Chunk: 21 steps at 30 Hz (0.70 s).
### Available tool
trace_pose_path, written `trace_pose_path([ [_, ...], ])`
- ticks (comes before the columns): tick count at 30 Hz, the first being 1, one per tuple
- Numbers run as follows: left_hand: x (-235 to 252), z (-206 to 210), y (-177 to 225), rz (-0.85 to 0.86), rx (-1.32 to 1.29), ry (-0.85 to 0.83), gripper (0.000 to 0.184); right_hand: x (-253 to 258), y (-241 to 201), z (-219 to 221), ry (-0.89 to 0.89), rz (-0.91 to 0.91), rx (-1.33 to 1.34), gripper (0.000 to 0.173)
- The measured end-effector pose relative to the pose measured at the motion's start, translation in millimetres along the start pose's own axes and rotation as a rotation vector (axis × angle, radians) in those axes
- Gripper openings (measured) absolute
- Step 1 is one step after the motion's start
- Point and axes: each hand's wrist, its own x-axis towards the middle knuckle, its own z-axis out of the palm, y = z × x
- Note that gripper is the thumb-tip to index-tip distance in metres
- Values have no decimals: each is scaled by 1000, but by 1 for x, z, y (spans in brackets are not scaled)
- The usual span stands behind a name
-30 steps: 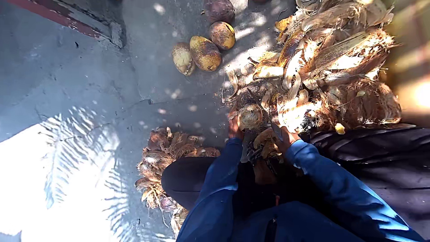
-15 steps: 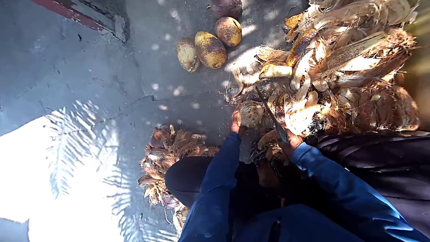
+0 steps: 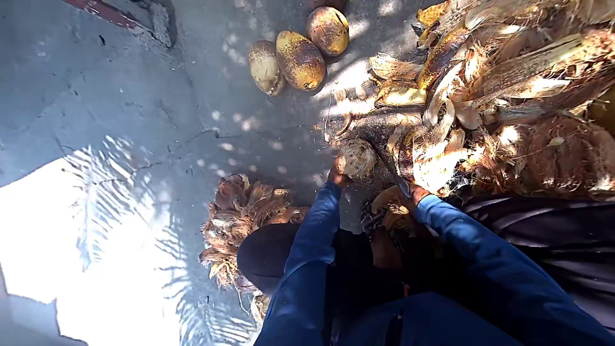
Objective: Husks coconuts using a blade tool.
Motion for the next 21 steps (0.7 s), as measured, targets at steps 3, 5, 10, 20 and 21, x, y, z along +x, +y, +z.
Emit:
trace_pose_path([
  [3, -3, -1, 16, -38, 47, -2, 80, -3, -2, 0, 11, 2, 50, 56],
  [5, -3, -1, 16, -91, 149, 4, 90, -14, -4, 4, 14, 35, 76, 61],
  [10, 2, -3, 5, -114, 84, 34, 85, -19, -7, 9, 30, 7, 55, 65],
  [20, -40, 41, 92, -309, -1263, 187, 39, 5, 14, 16, 15, 50, 212, 42],
  [21, -52, 46, 100, -288, -1397, 200, 42, 4, 19, 18, 11, 36, 287, 40],
])
